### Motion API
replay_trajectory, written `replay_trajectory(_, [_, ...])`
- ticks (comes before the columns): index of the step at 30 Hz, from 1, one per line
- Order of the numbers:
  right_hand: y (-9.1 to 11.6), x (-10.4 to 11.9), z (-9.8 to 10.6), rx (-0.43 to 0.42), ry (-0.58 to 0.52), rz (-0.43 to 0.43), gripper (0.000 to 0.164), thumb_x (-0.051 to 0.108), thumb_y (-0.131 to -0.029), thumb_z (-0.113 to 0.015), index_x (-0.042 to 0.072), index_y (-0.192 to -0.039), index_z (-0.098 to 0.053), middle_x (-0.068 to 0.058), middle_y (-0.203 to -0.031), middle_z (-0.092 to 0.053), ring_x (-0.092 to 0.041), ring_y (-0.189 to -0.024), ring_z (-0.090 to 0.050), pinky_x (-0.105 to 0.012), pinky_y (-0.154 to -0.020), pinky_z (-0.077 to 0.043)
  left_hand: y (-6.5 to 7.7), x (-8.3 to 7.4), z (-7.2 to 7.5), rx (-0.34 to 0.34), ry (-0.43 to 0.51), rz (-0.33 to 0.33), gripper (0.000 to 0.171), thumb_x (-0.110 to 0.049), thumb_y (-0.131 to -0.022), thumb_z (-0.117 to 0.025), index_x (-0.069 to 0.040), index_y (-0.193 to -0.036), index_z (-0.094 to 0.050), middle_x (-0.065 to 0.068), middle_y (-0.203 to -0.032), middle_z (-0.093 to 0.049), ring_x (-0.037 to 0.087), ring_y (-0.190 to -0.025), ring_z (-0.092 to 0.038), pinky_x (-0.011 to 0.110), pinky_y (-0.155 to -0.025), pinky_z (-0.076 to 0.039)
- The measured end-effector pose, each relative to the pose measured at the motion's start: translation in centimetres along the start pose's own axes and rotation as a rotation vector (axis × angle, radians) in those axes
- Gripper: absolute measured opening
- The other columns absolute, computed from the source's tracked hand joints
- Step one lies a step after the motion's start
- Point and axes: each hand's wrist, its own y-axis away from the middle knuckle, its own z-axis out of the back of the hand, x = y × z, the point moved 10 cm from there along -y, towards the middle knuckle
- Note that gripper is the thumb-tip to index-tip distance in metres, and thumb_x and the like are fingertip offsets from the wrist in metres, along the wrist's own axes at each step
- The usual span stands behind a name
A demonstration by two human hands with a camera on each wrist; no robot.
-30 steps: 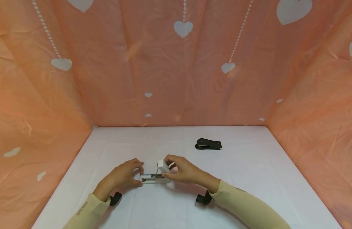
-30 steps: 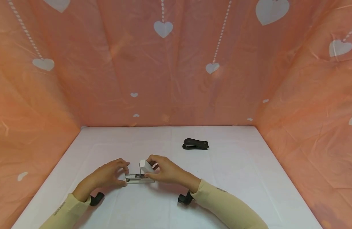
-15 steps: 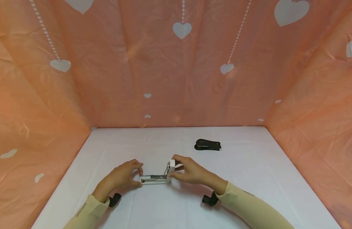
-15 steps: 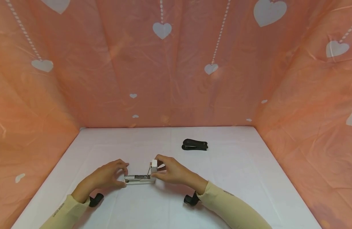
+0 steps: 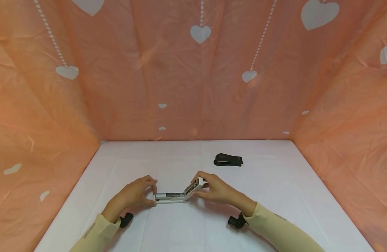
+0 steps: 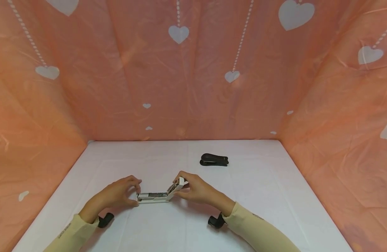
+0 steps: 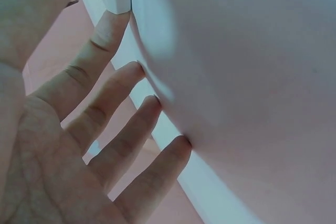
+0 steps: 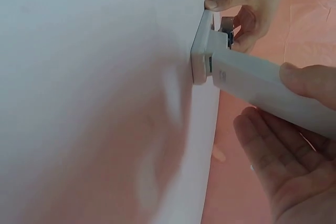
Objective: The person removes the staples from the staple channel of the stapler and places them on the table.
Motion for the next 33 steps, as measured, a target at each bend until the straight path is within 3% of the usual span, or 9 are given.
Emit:
replay_trajectory(8, [0.9, -0.7, 0.5, 0.026, 0.057, -0.002, 0.028, 0.006, -0.097, -0.079, 0.016, -0.118, -0.063, 0.0, -0.119, -0.074, -0.011, -0.113, -0.069, -0.03, -0.098, -0.059, 0.1, -0.2, 0.0, 0.0, 0.011, -0.011, 0.035, -0.035, -0.078, -0.098, -0.026, -0.087, -0.065, 0.011, -0.139, -0.065, 0.043, -0.131, -0.061, 0.058, -0.1, -0.054])
replay_trajectory(17, [2.1, -2.1, 0.9, 0.056, 0.185, -0.045, 0.026, 0.015, -0.096, -0.083, 0.021, -0.115, -0.066, 0.011, -0.11, -0.072, -0.006, -0.099, -0.064, -0.031, -0.093, -0.053, 0.2, -0.2, -0.1, 0.001, 0.016, -0.006, 0.035, -0.033, -0.078, -0.098, -0.026, -0.087, -0.065, 0.011, -0.137, -0.066, 0.044, -0.131, -0.061, 0.059, -0.102, -0.053])
replay_trajectory(26, [2.4, -2.8, 0.6, 0.105, 0.232, -0.068, 0.026, 0.016, -0.097, -0.082, 0.019, -0.115, -0.064, 0.008, -0.107, -0.068, -0.004, -0.086, -0.054, -0.024, -0.076, -0.05, 0.3, -0.2, 0.1, 0.001, 0.024, -0.001, 0.034, -0.031, -0.078, -0.098, -0.025, -0.089, -0.066, 0.012, -0.138, -0.065, 0.045, -0.131, -0.06, 0.06, -0.103, -0.052])
replay_trajectory(33, [1.8, -1.6, 0.8, 0.094, 0.27, -0.018, 0.034, 0.019, -0.095, -0.085, 0.013, -0.122, -0.067, 0.005, -0.115, -0.071, -0.008, -0.104, -0.065, -0.031, -0.095, -0.055, 0.4, -0.2, 0.3, -0.008, 0.031, 0.012, 0.035, -0.03, -0.079, -0.097, -0.026, -0.09, -0.064, 0.01, -0.137, -0.066, 0.044, -0.132, -0.06, 0.061, -0.103, -0.052])
